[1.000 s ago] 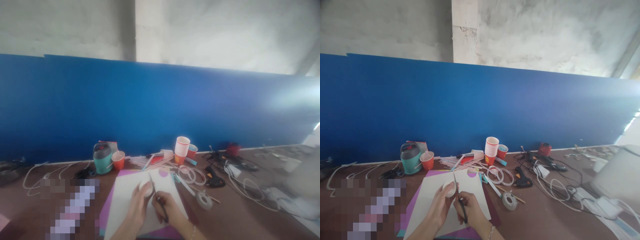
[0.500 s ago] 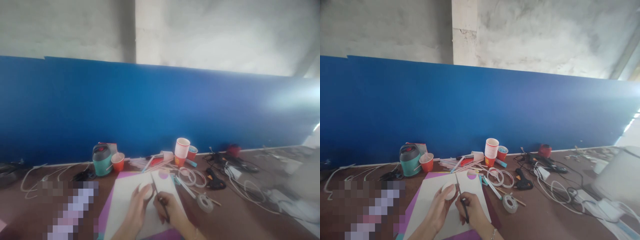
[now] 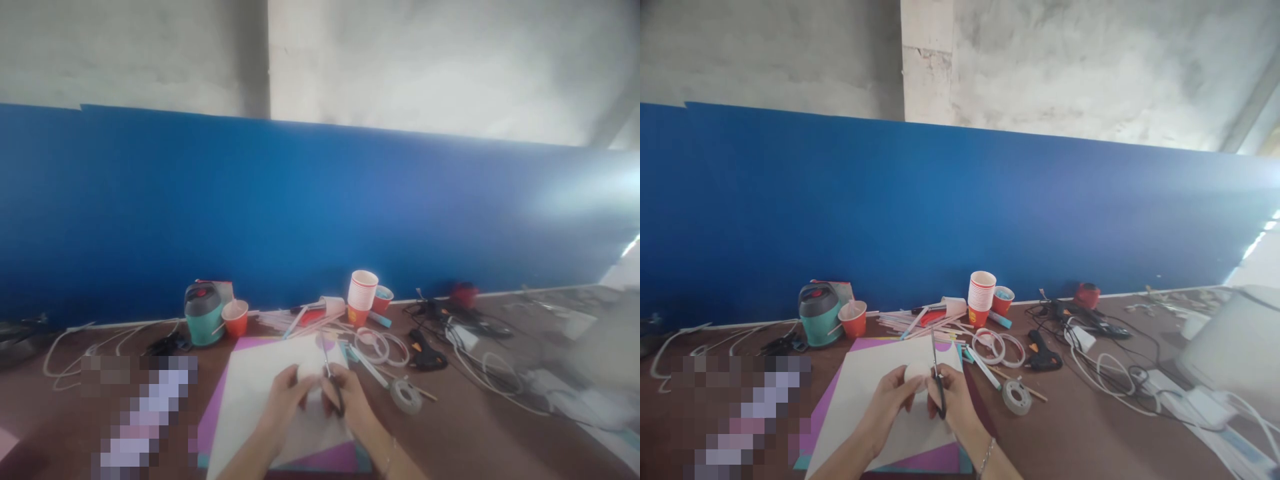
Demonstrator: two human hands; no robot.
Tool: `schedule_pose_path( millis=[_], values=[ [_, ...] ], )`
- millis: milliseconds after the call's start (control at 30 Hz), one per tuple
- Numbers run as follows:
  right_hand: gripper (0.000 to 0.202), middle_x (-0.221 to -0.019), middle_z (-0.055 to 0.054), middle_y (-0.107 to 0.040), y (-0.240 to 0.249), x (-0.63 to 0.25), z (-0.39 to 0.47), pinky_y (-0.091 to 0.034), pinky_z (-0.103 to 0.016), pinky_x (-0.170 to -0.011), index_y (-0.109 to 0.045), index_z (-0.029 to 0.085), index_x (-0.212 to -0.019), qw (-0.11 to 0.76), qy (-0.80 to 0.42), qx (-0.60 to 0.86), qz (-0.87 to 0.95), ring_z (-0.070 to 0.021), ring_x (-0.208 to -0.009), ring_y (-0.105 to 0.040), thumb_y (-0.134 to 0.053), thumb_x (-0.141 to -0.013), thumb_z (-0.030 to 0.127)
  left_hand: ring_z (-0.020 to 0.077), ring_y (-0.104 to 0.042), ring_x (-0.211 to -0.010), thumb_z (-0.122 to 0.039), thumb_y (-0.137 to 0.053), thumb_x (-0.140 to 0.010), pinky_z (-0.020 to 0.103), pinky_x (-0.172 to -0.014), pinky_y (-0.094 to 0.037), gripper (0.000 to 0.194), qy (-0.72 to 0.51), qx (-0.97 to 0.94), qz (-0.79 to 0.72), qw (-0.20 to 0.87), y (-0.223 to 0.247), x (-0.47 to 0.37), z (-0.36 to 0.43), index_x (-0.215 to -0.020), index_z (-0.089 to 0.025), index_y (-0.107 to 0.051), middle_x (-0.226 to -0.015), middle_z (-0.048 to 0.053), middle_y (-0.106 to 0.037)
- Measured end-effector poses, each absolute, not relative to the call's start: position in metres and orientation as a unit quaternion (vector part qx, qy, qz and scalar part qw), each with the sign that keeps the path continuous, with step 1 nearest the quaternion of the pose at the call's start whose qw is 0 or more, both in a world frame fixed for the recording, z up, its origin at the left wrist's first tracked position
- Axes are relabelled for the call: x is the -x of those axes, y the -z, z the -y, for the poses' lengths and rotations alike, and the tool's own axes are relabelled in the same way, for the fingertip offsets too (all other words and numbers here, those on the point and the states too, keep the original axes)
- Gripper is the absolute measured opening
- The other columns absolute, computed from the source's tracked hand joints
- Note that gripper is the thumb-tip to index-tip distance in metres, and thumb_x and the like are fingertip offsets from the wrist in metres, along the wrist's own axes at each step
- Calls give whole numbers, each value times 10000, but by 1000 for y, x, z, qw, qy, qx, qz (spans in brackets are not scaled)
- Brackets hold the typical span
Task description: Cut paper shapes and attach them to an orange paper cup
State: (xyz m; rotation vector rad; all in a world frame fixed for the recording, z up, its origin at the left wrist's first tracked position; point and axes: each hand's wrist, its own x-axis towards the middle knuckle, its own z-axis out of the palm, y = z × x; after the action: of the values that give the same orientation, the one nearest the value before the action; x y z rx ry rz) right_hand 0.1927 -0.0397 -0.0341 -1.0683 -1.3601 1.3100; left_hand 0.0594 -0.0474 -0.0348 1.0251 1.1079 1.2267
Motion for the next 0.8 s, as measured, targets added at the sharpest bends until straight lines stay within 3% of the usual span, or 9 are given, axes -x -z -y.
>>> schedule_pose_path(
  millis=[167,300,800],
  values=[
    [391,-342,49,-468,43,-190,39,-277,-176,-307,-498,176,-610,411,-561,435,572,-75,-277,-391,-639,-637,539,155,-557,-658,-351,-714,-660,249,-635,-424,241,-579,-392,-432,570,32,-56,48,-760,-138,-662,-682,27,-626],
    [368,-370,43,-503,48,-190,39,-297,-173,-316,-517,169,-650,402,-576,414,578,-74,-291,-412,-632,-650,518,208,-598,-798,-303,-746,-631,301,-729,-463,316,-608,-326,-398,605,34,-54,46,-873,-114,-672,-846,91,-664],
    [334,-388,56,-497,54,-189,40,-300,-157,-311,-507,167,-654,370,-573,402,610,-67,-315,-433,-637,-667,474,178,-582,-739,-188,-693,-636,307,-741,-469,154,-601,-308,-322,663,34,-52,44,-773,-119,-698,-771,62,-666]
  ],
)
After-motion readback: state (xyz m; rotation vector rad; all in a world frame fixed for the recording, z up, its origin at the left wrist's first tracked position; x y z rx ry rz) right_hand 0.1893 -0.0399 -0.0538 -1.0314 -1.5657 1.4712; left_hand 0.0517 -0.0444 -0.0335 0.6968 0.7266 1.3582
